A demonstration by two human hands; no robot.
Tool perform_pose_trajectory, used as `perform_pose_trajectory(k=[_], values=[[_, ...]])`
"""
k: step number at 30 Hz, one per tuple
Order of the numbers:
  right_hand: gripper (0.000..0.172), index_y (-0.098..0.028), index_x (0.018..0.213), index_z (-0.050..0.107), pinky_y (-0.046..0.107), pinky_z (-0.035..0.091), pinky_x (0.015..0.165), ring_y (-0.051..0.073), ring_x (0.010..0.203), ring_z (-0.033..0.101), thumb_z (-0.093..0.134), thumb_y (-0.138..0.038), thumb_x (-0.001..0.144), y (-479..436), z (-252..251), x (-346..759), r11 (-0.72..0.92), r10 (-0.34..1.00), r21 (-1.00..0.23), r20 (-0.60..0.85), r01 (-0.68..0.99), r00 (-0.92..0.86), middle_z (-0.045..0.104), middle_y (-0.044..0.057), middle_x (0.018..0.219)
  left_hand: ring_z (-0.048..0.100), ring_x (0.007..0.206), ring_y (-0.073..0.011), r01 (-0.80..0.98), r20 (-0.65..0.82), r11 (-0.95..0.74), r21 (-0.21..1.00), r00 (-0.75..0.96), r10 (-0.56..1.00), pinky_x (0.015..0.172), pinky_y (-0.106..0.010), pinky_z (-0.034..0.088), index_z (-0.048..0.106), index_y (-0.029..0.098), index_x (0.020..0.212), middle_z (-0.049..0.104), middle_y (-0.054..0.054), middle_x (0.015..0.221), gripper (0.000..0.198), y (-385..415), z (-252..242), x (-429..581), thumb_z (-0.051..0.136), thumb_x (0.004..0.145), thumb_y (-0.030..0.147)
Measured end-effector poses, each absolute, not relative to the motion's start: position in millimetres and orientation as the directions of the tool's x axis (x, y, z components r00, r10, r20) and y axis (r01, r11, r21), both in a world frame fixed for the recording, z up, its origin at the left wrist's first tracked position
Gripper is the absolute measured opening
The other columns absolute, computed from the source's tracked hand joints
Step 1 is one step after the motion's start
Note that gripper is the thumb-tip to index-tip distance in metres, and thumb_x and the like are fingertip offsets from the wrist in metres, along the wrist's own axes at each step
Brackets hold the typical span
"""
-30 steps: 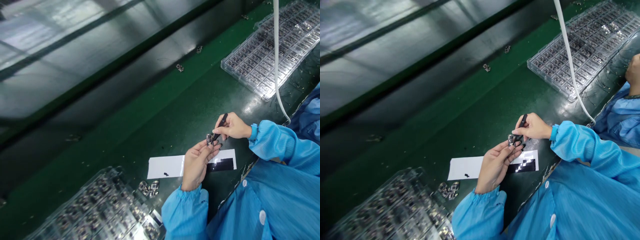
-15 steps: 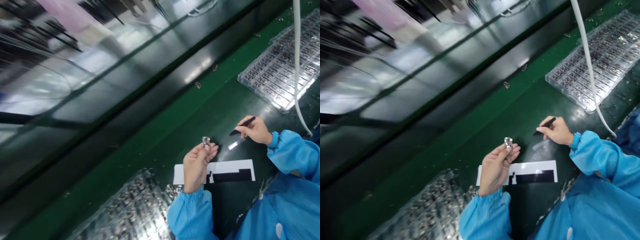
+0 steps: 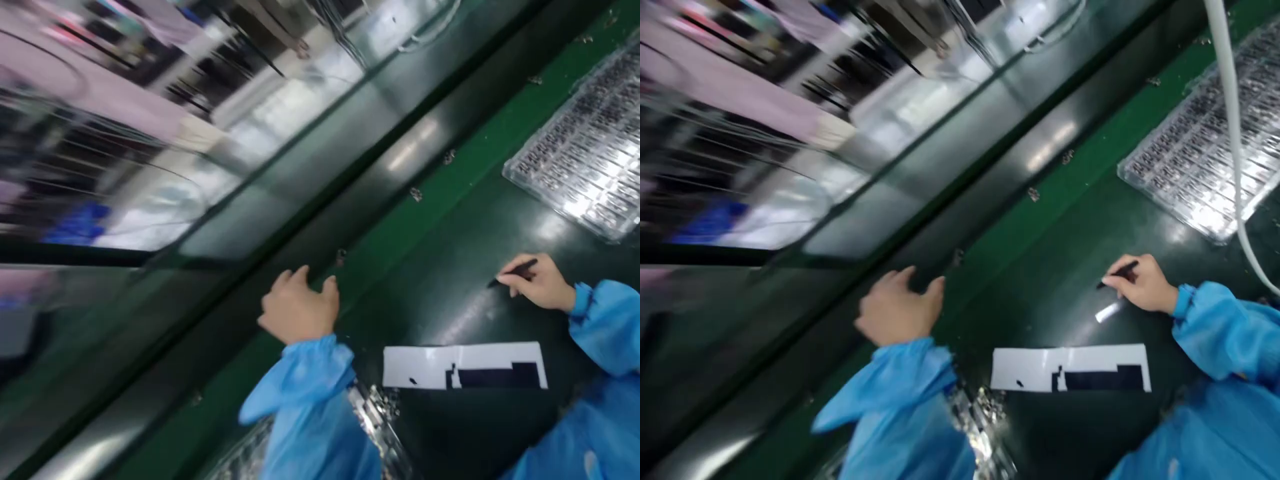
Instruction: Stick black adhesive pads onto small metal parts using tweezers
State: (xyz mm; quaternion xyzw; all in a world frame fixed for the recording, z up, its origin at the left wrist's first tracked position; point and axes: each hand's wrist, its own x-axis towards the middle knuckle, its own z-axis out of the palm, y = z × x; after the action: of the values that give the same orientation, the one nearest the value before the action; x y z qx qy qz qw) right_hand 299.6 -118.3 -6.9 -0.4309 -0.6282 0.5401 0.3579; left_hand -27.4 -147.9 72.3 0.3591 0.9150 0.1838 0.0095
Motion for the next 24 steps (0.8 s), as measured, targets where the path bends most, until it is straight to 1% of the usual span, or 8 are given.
perform_pose_trajectory(k=[2,3,5,7,9,11,17,24], values=[[0.025,-0.013,0.073,0.06,0.022,0.047,0.04,0.013,0.04,0.059,0.069,-0.036,0.072,-117,-4,301,-0.03,0.926,-0.993,-0.069,0.11,-0.371,0.058,-0.001,0.045,0.059,0.103,-0.0294,0.892,0.239,0.414,0.182,-0.449,0.861,0.091,-0.046,0.044,0.065,0.017,0.101,0.066,-0.01,0.108,0.028,-188,74,19,0.063,0.076,0.029],[0.027,-0.013,0.073,0.058,0.021,0.046,0.039,0.012,0.039,0.058,0.07,-0.036,0.07,-118,-3,304,-0.069,0.917,-0.995,-0.093,0.076,-0.387,0.056,-0.003,0.045,0.063,0.092,-0.0243,0.957,0.272,0.237,0.169,-0.276,0.922,0.084,-0.039,0.048,0.066,0.018,0.098,0.069,-0.007,0.098,0.023,-210,71,45,0.06,0.079,0.03],[0.029,-0.014,0.078,0.056,0.019,0.047,0.038,0.011,0.04,0.059,0.072,-0.035,0.068,-126,-1,313,-0.154,0.88,-0.988,-0.144,0.016,-0.453,0.057,-0.004,0.049,0.063,0.077,-0.0174,0.972,0.262,-0.121,0.202,0.066,0.963,0.07,-0.028,0.048,0.066,0.018,0.093,0.069,-0.004,0.087,0.015,-254,59,99,0.057,0.084,0.026],[0.028,-0.014,0.078,0.054,0.019,0.048,0.039,0.011,0.041,0.059,0.072,-0.034,0.069,-139,4,325,-0.229,0.802,-0.973,-0.195,0.011,-0.564,0.057,-0.004,0.05,0.059,0.066,-0.0134,0.912,0.205,-0.294,0.287,0.241,0.949,0.061,-0.024,0.045,0.065,0.016,0.096,0.066,-0.003,0.079,0.016,-291,43,146,0.052,0.087,0.019],[0.026,-0.013,0.075,0.054,0.019,0.048,0.039,0.011,0.041,0.059,0.072,-0.032,0.07,-155,8,339,-0.273,0.719,-0.961,-0.239,0.051,-0.653,0.056,-0.004,0.049,0.056,0.066,-0.0132,0.886,0.168,-0.315,0.34,0.272,0.947,0.061,-0.024,0.044,0.063,0.014,0.103,0.063,-0.004,0.078,0.02,-313,27,179,0.049,0.088,0.015],[0.027,-0.012,0.073,0.055,0.018,0.046,0.038,0.011,0.04,0.059,0.072,-0.032,0.069,-167,10,351,-0.269,0.686,-0.959,-0.257,0.09,-0.68,0.056,-0.003,0.048,0.055,0.069,-0.0143,0.901,0.159,-0.279,0.332,0.238,0.958,0.062,-0.025,0.043,0.061,0.013,0.109,0.062,-0.005,0.08,0.024,-321,14,198,0.049,0.088,0.015],[0.03,-0.013,0.071,0.055,0.018,0.045,0.038,0.011,0.04,0.059,0.075,-0.033,0.065,-172,5,363,-0.205,0.703,-0.97,-0.241,0.134,-0.669,0.056,-0.003,0.048,0.05,0.067,-0.0168,0.964,0.112,-0.209,0.166,0.192,0.975,0.055,-0.028,0.036,0.062,0.015,0.112,0.056,-0.003,0.075,0.027,-317,6,208,0.051,0.089,0.023],[0.028,-0.012,0.07,0.056,0.019,0.046,0.039,0.011,0.042,0.06,0.074,-0.034,0.067,-171,5,363,-0.158,0.692,-0.975,-0.224,0.159,-0.686,0.057,-0.003,0.05,0.048,0.067,-0.0165,0.963,0.082,-0.215,0.161,0.204,0.976,0.056,-0.029,0.034,0.062,0.017,0.114,0.053,-0.003,0.075,0.029,-317,5,208,0.048,0.09,0.024]])
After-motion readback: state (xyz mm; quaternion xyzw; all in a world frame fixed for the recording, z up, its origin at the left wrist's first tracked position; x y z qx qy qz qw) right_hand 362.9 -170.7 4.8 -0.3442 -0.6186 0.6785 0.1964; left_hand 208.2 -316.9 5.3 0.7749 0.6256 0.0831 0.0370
